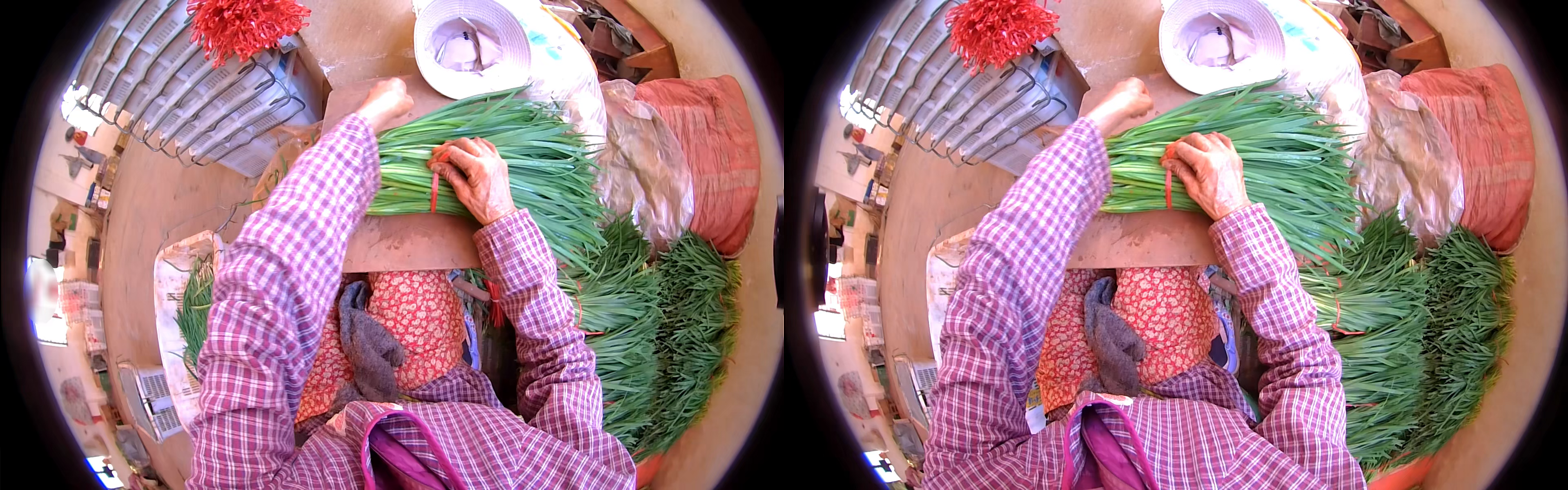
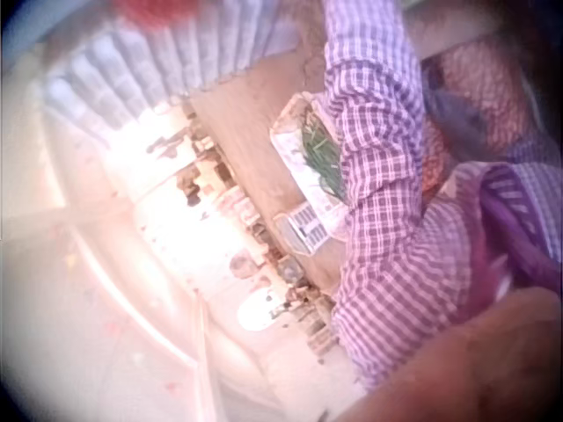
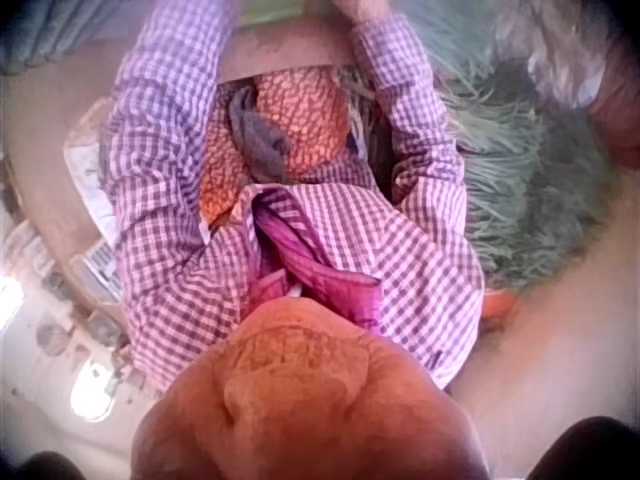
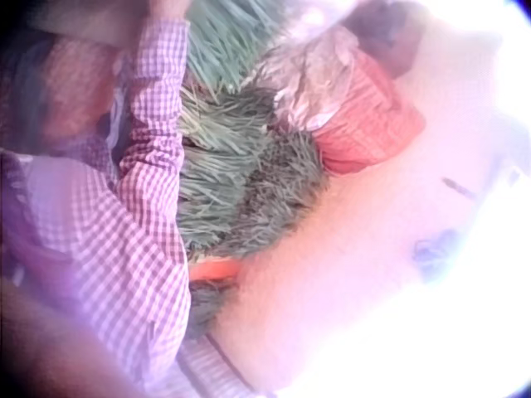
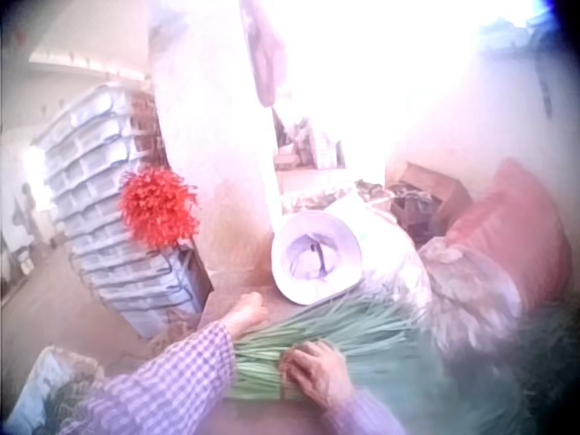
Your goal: The person sorts, cleans, and bundles green leafy vegetables by hand, removing unwanted pieces and securing the bunches with red ties.
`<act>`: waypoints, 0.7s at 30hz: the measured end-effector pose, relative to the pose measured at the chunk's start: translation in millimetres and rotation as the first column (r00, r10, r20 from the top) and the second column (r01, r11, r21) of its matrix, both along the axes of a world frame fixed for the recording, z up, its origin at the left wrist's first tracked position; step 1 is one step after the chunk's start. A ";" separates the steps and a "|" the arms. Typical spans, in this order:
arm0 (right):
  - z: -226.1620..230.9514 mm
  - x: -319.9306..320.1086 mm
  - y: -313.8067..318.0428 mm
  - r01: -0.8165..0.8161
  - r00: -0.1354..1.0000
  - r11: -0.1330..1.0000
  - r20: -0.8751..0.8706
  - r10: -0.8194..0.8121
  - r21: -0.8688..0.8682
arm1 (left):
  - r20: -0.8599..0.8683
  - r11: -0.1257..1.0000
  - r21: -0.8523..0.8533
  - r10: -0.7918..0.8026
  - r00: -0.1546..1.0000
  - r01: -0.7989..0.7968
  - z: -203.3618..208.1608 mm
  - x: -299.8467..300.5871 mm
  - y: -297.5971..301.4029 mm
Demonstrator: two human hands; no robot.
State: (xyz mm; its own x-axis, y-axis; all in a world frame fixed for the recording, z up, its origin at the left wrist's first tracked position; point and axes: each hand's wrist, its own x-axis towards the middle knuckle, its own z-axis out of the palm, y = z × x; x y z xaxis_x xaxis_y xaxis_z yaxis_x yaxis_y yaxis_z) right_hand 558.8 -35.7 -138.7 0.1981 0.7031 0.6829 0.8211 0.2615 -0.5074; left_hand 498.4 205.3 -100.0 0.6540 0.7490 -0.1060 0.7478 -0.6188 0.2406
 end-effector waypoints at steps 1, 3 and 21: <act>-2.2 2.6 -1.6 0.004 1.000 1.000 0.009 -0.004 0.005 | -0.022 0.998 -0.018 0.059 0.998 -0.060 -7.5 8.1 -6.3; -5.5 4.1 -2.2 0.008 1.000 1.000 0.016 -0.008 0.012 | -0.074 0.991 0.037 0.130 0.989 -0.128 -20.1 15.1 -17.0; -18.2 -1.2 -12.7 0.072 0.996 0.994 0.037 -0.076 0.083 | 0.013 0.955 -0.217 0.211 0.977 -0.204 -43.5 31.4 -22.7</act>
